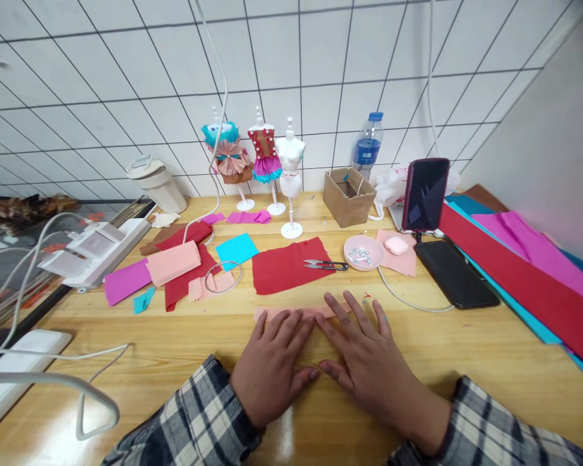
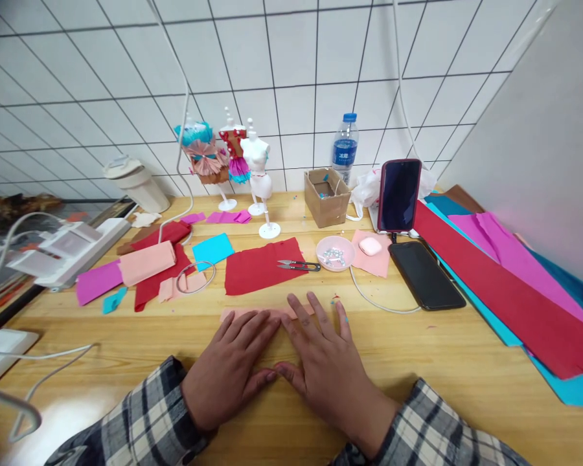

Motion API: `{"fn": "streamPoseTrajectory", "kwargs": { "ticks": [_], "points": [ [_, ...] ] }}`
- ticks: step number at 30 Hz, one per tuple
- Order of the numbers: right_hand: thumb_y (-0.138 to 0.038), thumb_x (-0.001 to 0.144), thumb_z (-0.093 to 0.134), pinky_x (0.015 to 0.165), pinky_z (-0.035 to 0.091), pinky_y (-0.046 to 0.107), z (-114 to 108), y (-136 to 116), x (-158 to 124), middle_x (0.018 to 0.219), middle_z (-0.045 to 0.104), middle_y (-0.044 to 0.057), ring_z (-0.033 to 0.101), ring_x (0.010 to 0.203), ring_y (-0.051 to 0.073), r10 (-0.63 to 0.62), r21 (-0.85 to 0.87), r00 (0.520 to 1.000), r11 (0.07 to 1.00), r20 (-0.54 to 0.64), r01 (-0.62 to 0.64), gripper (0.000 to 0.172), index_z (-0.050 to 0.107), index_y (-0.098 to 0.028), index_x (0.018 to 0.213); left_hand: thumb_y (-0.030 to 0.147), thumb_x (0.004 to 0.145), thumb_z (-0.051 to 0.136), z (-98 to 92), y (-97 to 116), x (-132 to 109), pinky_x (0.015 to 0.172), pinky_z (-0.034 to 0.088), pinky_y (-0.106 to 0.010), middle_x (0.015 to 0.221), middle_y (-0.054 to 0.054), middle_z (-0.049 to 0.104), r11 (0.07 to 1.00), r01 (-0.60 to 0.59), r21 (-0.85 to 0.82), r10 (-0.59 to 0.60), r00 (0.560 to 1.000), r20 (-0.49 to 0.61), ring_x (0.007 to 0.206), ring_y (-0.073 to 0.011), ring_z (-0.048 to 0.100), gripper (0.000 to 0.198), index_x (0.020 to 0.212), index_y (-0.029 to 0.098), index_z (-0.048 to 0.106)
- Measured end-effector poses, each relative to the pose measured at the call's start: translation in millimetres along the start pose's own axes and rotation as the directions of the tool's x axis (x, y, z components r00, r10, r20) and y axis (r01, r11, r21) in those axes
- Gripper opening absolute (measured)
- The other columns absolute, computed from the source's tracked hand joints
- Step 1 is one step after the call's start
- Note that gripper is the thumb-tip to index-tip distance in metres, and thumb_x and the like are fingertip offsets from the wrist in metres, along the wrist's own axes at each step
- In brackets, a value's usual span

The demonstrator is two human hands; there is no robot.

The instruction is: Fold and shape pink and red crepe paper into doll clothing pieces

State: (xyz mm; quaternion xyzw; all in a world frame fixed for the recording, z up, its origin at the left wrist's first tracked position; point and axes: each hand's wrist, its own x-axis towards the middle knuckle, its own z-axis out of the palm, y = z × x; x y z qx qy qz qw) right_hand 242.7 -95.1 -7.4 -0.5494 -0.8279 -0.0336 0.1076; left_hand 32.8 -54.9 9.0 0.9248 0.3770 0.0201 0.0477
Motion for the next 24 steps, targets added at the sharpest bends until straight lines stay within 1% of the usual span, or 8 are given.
{"fn": "streamPoseTrajectory", "kwargs": {
  "ticks": [5,10,14,17,20,21,22,24],
  "points": [
    [-0.046,0.095,0.040,0.109,0.015,0.063,-4,12,-2,0.160,0.016,0.003,0.018,0.143,0.033,0.064,-0.026,0.998,0.998,-0.010,-0.064,0.047,0.049,-0.031,0.138,0.061,0.088,0.046,-1.0,-1,0,0.109,0.029,-0.055,0.146,-0.009,0.045,1.000,0.011,-0.002,-0.011,1.000,0.014,0.129,-0.0317,0.041,0.068,0.145,0.025,0.038],
    [-0.046,0.097,0.037,0.107,0.016,0.065,-4,32,-6,0.159,0.019,0.002,0.020,0.143,0.033,0.139,-0.055,0.990,0.989,-0.013,-0.140,0.042,0.050,-0.037,0.136,0.060,0.089,0.045,-2.7,-1,1,0.109,0.026,-0.057,0.147,-0.008,0.044,1.000,0.021,0.000,-0.021,0.999,0.045,0.129,-0.0322,0.040,0.067,0.145,0.025,0.038],
    [-0.043,0.097,0.040,0.106,0.017,0.065,-6,41,-8,0.159,0.021,0.003,0.022,0.143,0.034,0.194,-0.032,0.980,0.980,-0.037,-0.195,0.038,0.054,-0.038,0.132,0.060,0.089,0.044,-1.0,0,1,0.109,0.025,-0.058,0.149,-0.009,0.042,1.000,0.019,-0.002,-0.018,0.999,0.042,0.130,-0.0329,0.039,0.067,0.146,0.025,0.036],
    [-0.040,0.097,0.042,0.102,0.029,0.058,-9,48,-5,0.155,0.032,0.004,0.033,0.136,0.032,0.202,0.091,0.979,0.976,-0.034,-0.198,0.037,0.054,-0.035,0.132,0.061,0.090,0.042,0.7,-2,1,0.109,0.025,-0.058,0.149,-0.009,0.042,1.000,0.012,-0.004,-0.011,0.999,0.044,0.130,-0.0332,0.039,0.068,0.147,0.024,0.035],
    [-0.039,0.091,0.052,0.097,0.038,0.048,-9,55,4,0.141,0.051,0.009,0.046,0.124,0.028,0.226,0.298,0.974,0.932,-0.032,-0.206,0.047,0.048,-0.025,0.136,0.062,0.090,0.039,2.0,-5,-1,0.111,0.020,-0.060,0.148,-0.010,0.043,1.000,-0.016,0.000,0.016,1.000,0.026,0.131,-0.0331,0.040,0.069,0.147,0.023,0.035],
    [-0.039,0.088,0.057,0.096,0.040,0.045,-9,58,7,0.134,0.056,0.010,0.049,0.119,0.027,0.237,0.360,0.971,0.909,-0.026,-0.212,0.048,0.050,-0.023,0.133,0.063,0.090,0.039,2.4,-6,-2,0.112,0.016,-0.060,0.148,-0.011,0.043,1.000,-0.029,0.004,0.029,0.999,0.014,0.131,-0.0329,0.040,0.070,0.147,0.022,0.035],
    [-0.038,0.085,0.061,0.095,0.041,0.043,-9,59,11,0.127,0.059,0.009,0.051,0.114,0.026,0.242,0.411,0.970,0.886,-0.015,-0.215,0.045,0.056,-0.022,0.126,0.063,0.090,0.039,2.9,-8,-2,0.113,0.013,-0.060,0.148,-0.011,0.044,0.999,-0.042,0.009,0.042,0.999,0.002,0.131,-0.0327,0.040,0.070,0.147,0.022,0.035],
    [-0.036,0.080,0.066,0.091,0.043,0.041,-7,61,19,0.113,0.064,0.007,0.055,0.104,0.025,0.236,0.475,0.971,0.852,0.027,-0.221,0.028,0.066,-0.024,0.105,0.063,0.090,0.039,3.7,-10,-4,0.115,0.007,-0.060,0.147,-0.011,0.045,0.998,-0.065,0.017,0.066,0.998,-0.020,0.132,-0.0321,0.040,0.070,0.146,0.022,0.036]
  ]
}}
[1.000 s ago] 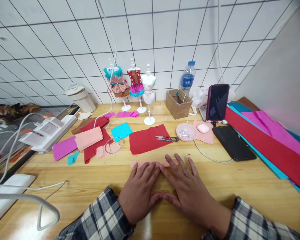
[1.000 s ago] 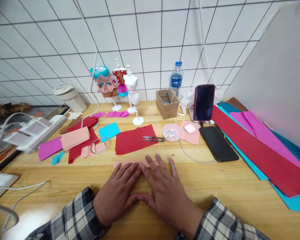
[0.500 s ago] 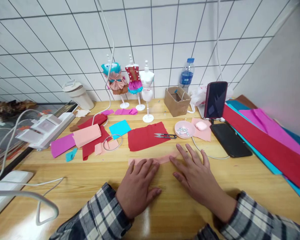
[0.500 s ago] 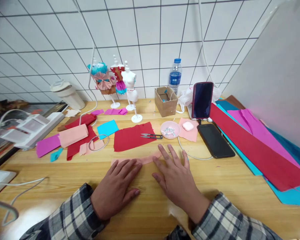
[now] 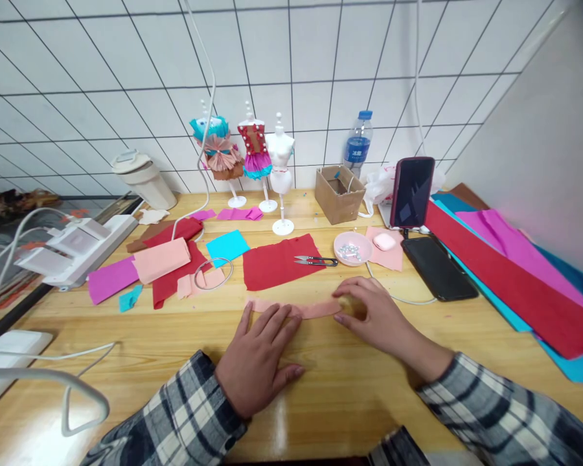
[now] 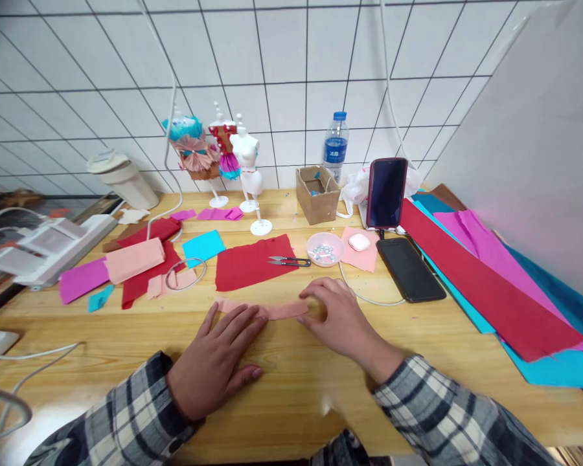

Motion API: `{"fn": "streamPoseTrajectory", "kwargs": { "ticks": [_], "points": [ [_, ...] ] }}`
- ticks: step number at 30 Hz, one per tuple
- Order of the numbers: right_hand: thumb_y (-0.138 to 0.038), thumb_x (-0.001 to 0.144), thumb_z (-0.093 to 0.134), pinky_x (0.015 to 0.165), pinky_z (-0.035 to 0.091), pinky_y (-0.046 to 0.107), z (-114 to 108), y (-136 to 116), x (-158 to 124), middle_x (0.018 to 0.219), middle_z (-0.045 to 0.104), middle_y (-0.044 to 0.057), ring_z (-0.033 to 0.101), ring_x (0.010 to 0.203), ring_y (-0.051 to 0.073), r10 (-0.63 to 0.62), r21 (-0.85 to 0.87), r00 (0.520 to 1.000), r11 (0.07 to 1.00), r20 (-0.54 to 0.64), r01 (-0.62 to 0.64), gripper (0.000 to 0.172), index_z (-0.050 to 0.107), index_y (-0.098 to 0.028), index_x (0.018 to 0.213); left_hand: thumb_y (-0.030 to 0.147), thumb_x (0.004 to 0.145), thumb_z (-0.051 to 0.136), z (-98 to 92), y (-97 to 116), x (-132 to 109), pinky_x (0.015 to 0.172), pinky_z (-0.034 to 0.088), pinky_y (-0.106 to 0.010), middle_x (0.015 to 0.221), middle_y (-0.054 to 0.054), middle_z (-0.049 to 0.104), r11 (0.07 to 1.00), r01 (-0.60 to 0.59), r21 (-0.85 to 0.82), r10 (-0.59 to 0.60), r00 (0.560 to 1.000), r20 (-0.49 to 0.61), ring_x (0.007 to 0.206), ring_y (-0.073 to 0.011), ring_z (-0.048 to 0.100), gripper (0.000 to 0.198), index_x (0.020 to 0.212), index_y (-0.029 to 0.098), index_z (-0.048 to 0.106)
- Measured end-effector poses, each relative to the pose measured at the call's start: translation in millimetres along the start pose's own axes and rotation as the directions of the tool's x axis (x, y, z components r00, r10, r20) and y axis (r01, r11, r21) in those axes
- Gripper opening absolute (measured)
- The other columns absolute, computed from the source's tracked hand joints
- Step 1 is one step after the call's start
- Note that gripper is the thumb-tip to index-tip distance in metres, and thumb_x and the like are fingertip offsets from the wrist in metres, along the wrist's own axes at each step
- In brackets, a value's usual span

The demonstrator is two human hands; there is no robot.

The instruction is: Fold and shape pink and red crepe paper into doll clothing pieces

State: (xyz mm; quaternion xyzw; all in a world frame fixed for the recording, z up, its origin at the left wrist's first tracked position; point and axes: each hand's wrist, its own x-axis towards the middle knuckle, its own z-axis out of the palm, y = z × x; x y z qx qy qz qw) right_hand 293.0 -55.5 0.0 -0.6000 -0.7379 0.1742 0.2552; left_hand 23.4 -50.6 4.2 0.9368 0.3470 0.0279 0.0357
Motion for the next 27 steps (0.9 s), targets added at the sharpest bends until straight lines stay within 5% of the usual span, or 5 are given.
{"fn": "streamPoseTrajectory", "kwargs": {
  "ticks": [3,9,17,22,27],
  "points": [
    [-0.036,0.078,0.067,0.084,0.043,0.039,2,-1,8,0.097,0.065,0.004,0.057,0.092,0.023,0.020,0.044,0.997,0.999,0.076,-0.023,0.012,0.071,-0.026,0.084,0.064,0.089,0.039,1.0,-2,-1,0.115,0.002,-0.061,0.146,-0.011,0.046,1.000,-0.012,-0.003,0.012,1.000,-0.019,0.133,-0.0319,0.039,0.070,0.146,0.022,0.036],
    [-0.035,0.077,0.067,0.077,0.044,0.033,-2,-2,18,0.087,0.067,0.002,0.059,0.084,0.020,0.059,0.066,0.980,0.995,0.189,-0.072,0.023,0.068,-0.023,0.096,0.065,0.087,0.044,0.5,1,0,0.113,0.005,-0.065,0.148,-0.010,0.042,0.999,0.020,-0.048,-0.019,1.000,0.021,0.135,-0.0335,0.035,0.070,0.146,0.030,0.035],
    [-0.030,0.074,0.066,0.067,0.042,0.028,-9,-2,43,0.082,0.066,0.002,0.059,0.078,0.018,-0.023,0.039,0.944,0.999,0.330,0.011,0.009,0.070,-0.022,0.078,0.069,0.083,0.046,-0.2,-1,1,0.111,0.008,-0.068,0.147,-0.009,0.041,0.997,0.043,-0.057,-0.042,0.999,0.032,0.136,-0.0359,0.032,0.072,0.145,0.034,0.037],
    [-0.025,0.078,0.058,0.058,0.039,0.025,-4,0,45,0.072,0.067,-0.001,0.058,0.064,0.014,0.014,0.122,0.894,0.990,0.448,-0.076,0.011,0.069,-0.024,0.079,0.070,0.080,0.050,0.5,0,3,0.112,0.004,-0.066,0.145,-0.010,0.044,0.997,0.062,-0.040,-0.062,0.998,0.012,0.134,-0.0347,0.035,0.079,0.147,0.032,0.034],
    [-0.023,0.077,0.058,0.054,0.035,0.023,-3,-3,40,0.070,0.066,-0.003,0.056,0.061,0.012,0.056,0.106,0.904,0.988,0.424,-0.111,0.007,0.063,-0.023,0.081,0.073,0.077,0.050,1.0,2,2,0.111,0.001,-0.067,0.145,-0.009,0.044,0.997,0.082,0.000,-0.082,0.996,-0.018,0.135,-0.0362,0.033,0.079,0.145,0.034,0.037]
  ]
}}
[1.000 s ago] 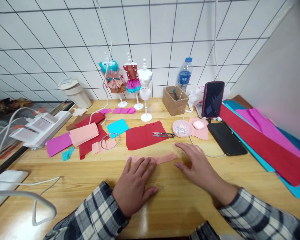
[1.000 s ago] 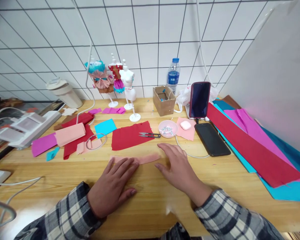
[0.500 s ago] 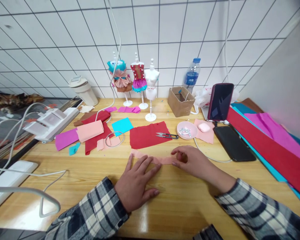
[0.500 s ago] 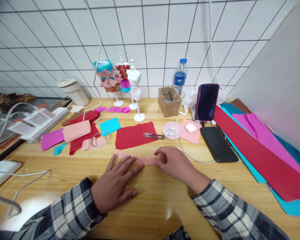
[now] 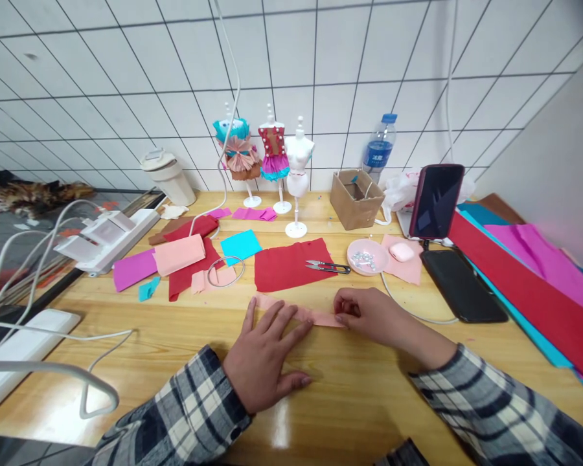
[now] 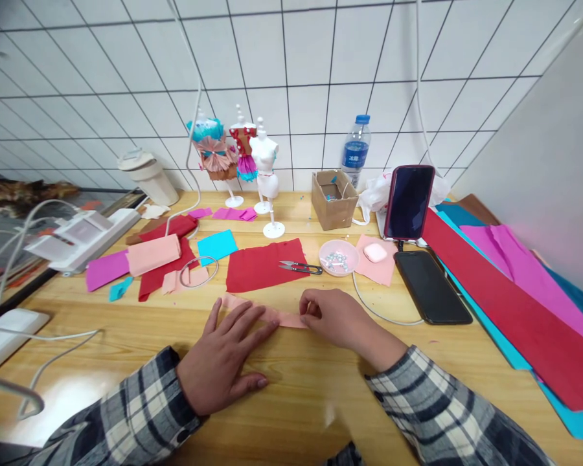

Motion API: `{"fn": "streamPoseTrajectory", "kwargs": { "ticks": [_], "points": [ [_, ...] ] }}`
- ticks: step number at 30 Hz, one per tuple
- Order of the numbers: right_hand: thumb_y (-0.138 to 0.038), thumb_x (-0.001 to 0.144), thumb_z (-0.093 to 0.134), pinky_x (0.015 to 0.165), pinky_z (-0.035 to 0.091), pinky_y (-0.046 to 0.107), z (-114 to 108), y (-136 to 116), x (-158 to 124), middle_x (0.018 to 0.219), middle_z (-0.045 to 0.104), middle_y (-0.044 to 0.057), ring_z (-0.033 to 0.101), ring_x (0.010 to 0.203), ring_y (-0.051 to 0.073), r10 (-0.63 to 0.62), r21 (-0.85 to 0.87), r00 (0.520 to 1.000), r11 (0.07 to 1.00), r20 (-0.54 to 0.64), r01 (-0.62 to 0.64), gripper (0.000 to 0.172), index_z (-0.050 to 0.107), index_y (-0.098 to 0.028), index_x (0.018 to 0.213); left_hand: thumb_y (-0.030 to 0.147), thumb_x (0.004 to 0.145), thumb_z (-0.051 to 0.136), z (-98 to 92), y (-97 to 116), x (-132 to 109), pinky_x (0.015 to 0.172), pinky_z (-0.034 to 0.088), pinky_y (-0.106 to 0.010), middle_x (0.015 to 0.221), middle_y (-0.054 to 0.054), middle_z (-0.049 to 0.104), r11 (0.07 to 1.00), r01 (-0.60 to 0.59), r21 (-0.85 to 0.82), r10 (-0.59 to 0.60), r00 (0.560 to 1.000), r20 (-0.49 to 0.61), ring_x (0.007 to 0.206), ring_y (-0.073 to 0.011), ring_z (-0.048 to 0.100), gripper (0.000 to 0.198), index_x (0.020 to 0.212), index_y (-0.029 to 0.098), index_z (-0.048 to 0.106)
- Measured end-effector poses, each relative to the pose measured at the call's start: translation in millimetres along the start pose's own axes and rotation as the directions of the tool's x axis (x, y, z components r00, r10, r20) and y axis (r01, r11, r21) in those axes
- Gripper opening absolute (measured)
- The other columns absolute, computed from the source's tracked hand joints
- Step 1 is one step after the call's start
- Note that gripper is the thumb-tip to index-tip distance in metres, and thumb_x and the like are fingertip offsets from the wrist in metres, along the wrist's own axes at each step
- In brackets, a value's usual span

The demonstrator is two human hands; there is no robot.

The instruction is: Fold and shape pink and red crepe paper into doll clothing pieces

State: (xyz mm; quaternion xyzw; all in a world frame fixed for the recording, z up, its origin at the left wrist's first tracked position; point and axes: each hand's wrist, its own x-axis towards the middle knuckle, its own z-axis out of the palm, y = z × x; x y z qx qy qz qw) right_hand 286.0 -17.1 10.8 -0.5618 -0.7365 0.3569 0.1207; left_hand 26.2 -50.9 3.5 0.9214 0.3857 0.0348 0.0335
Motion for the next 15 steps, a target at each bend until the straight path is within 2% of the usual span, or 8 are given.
{"fn": "streamPoseTrajectory", "kwargs": {
  "ticks": [4,6,9,12,15],
  "points": [
    [-0.020,0.076,0.058,0.054,0.035,0.023,0,-3,-1,0.069,0.067,-0.004,0.057,0.060,0.012,-0.010,0.020,1.000,1.000,-0.014,0.010,0.010,0.060,-0.023,0.085,0.072,0.077,0.051,-3.5,0,-1,0.114,0.002,-0.062,0.155,-0.010,0.030,1.000,0.002,0.026,-0.001,0.999,-0.051,0.141,-0.0393,0.022,0.080,0.144,0.029,0.041],
    [-0.020,0.076,0.058,0.054,0.036,0.024,0,-3,1,0.068,0.067,-0.004,0.058,0.060,0.013,-0.034,0.042,0.999,0.999,-0.001,0.034,0.010,0.060,-0.023,0.086,0.071,0.081,0.046,-5.6,2,2,0.117,0.008,-0.054,0.158,-0.010,0.023,0.996,-0.088,-0.028,0.088,0.996,-0.018,0.144,-0.0360,0.018,0.085,0.149,0.024,0.030],
    [-0.023,0.077,0.061,0.055,0.038,0.024,-1,-3,2,0.067,0.067,-0.004,0.059,0.060,0.013,-0.051,0.068,0.998,0.997,0.044,0.048,0.010,0.060,-0.022,0.087,0.069,0.085,0.040,-5.6,11,10,0.118,0.015,-0.046,0.159,-0.011,0.022,0.972,-0.189,-0.138,0.199,0.977,0.070,0.145,-0.0308,0.018,0.090,0.153,0.018,0.015],
    [-0.026,0.078,0.063,0.055,0.038,0.023,-2,-3,0,0.068,0.068,-0.004,0.059,0.060,0.013,-0.038,0.075,0.998,0.997,0.043,0.035,0.011,0.061,-0.022,0.088,0.071,0.085,0.037,-1.9,18,14,0.117,0.014,-0.050,0.158,-0.013,0.024,0.971,-0.167,-0.169,0.190,0.973,0.128,0.144,-0.0307,0.021,0.090,0.153,0.018,0.012],
    [-0.028,0.079,0.063,0.056,0.038,0.023,-2,-3,-3,0.070,0.068,-0.004,0.059,0.061,0.013,-0.036,0.091,0.999,0.995,0.025,0.034,0.013,0.060,-0.023,0.091,0.073,0.085,0.035,0.9,20,14,0.116,0.011,-0.054,0.158,-0.013,0.023,0.977,-0.144,-0.158,0.166,0.976,0.138,0.144,-0.0309,0.021,0.091,0.153,0.018,0.010]
  ]
}}
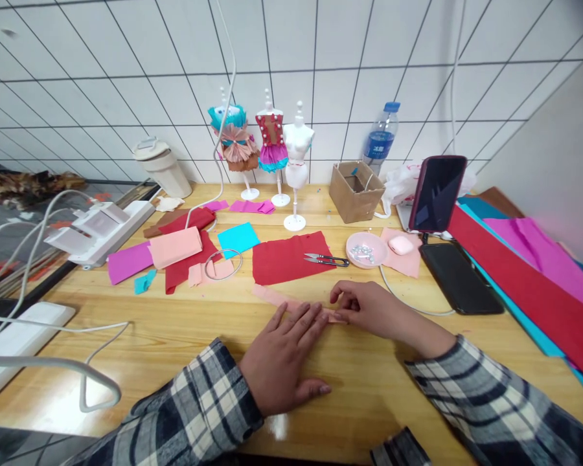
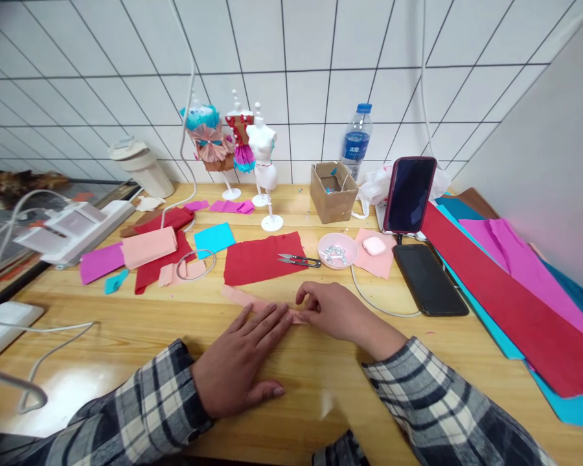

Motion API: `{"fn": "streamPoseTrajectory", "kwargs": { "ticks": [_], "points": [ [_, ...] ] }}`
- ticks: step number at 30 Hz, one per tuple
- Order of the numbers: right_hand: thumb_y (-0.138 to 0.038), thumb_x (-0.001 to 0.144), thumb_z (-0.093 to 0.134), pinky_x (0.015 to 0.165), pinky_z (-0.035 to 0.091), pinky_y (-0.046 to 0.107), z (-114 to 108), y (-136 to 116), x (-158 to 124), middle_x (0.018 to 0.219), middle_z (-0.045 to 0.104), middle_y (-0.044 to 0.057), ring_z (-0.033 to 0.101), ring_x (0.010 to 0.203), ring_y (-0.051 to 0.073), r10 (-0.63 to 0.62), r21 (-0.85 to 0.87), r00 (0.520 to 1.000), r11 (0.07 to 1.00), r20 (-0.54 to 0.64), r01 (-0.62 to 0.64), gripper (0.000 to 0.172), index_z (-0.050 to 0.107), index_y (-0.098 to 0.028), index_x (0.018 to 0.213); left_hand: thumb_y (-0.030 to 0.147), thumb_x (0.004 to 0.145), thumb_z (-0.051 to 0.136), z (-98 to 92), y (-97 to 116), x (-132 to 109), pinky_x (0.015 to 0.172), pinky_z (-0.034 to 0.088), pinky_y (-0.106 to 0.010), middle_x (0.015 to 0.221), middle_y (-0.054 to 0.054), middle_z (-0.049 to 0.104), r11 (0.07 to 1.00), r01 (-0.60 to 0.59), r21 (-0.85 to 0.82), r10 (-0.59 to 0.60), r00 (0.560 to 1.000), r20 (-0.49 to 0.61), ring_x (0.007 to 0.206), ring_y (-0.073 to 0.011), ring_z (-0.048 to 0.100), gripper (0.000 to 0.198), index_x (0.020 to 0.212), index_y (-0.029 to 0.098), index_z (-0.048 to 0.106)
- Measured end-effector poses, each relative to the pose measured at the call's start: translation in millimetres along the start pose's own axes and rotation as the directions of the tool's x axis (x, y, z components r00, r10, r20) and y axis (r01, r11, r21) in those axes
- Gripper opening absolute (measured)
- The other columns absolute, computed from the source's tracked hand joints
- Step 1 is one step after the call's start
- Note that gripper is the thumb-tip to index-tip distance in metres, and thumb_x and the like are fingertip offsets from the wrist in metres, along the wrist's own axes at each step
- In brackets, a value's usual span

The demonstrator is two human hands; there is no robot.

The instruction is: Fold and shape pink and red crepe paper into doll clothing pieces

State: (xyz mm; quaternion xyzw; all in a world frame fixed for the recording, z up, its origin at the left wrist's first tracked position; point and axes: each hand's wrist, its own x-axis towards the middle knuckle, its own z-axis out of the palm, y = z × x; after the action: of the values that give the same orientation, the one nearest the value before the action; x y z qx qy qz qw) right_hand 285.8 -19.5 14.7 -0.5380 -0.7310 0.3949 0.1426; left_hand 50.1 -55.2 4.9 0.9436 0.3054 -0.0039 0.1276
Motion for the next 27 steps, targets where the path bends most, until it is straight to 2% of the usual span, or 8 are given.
{"fn": "streamPoseTrajectory", "kwargs": {
  "ticks": [3,6,8,10,14,18,27],
  "points": [
    [-0.029,0.079,0.063,0.057,0.039,0.024,1,3,-4,0.069,0.068,-0.004,0.059,0.061,0.013,0.009,0.004,0.999,1.000,-0.032,-0.009,0.018,0.060,-0.023,0.095,0.074,0.084,0.033,-0.8,0,-1,0.115,0.010,-0.057,0.158,-0.013,0.022,1.000,0.008,0.013,-0.008,1.000,0.005,0.144,-0.0320,0.021,0.091,0.153,0.020,0.010],
    [-0.031,0.080,0.061,0.057,0.040,0.025,4,7,-10,0.070,0.066,-0.003,0.058,0.061,0.014,0.051,0.030,0.987,0.998,-0.151,-0.047,0.020,0.060,-0.023,0.098,0.074,0.085,0.032,-3.9,1,-1,0.115,0.009,-0.059,0.158,-0.013,0.022,1.000,0.021,0.004,-0.021,0.999,0.024,0.144,-0.0324,0.020,0.089,0.153,0.021,0.012],
    [-0.037,0.082,0.059,0.056,0.040,0.026,8,9,-16,0.069,0.064,-0.003,0.056,0.060,0.014,0.095,0.025,0.968,0.996,-0.230,-0.091,0.020,0.062,-0.023,0.096,0.075,0.085,0.030,-5.5,2,-1,0.115,0.009,-0.058,0.159,-0.013,0.020,0.999,0.030,-0.017,-0.030,0.999,0.043,0.145,-0.0319,0.019,0.089,0.153,0.020,0.014],
    [-0.042,0.083,0.057,0.058,0.040,0.028,11,9,-24,0.066,0.061,-0.001,0.055,0.062,0.016,0.103,-0.038,0.960,0.992,-0.262,-0.117,0.022,0.065,-0.022,0.090,0.075,0.085,0.028,-6.0,2,-1,0.115,0.007,-0.058,0.159,-0.013,0.019,0.999,0.036,-0.031,-0.034,0.998,0.052,0.145,-0.0317,0.018,0.089,0.153,0.019,0.015],
    [-0.045,0.082,0.058,0.064,0.041,0.031,18,7,-35,0.068,0.059,0.001,0.056,0.070,0.019,0.075,-0.159,0.962,0.980,-0.261,-0.120,0.024,0.070,-0.024,0.080,0.075,0.085,0.027,-3.9,2,-2,0.114,0.002,-0.061,0.158,-0.014,0.020,1.000,0.027,-0.013,-0.027,0.999,0.018,0.144,-0.0322,0.021,0.089,0.153,0.020,0.014],
    [-0.046,0.080,0.061,0.064,0.041,0.032,22,4,-36,0.067,0.058,0.001,0.055,0.071,0.021,0.118,-0.157,0.954,0.974,-0.277,-0.166,0.025,0.070,-0.023,0.081,0.075,0.085,0.030,-1.2,2,-2,0.115,0.005,-0.060,0.158,-0.013,0.023,1.000,0.017,0.016,-0.017,1.000,-0.016,0.144,-0.0322,0.021,0.088,0.153,0.021,0.014],
    [-0.041,0.077,0.063,0.063,0.038,0.032,26,0,-34,0.070,0.062,0.001,0.055,0.069,0.019,0.112,-0.186,0.966,0.970,-0.232,-0.157,0.017,0.069,-0.025,0.078,0.074,0.085,0.031,-2.5,2,0,0.115,0.008,-0.060,0.158,-0.013,0.022,0.999,0.024,-0.031,-0.023,0.999,0.024,0.145,-0.0328,0.019,0.087,0.153,0.022,0.016]
  ]
}}
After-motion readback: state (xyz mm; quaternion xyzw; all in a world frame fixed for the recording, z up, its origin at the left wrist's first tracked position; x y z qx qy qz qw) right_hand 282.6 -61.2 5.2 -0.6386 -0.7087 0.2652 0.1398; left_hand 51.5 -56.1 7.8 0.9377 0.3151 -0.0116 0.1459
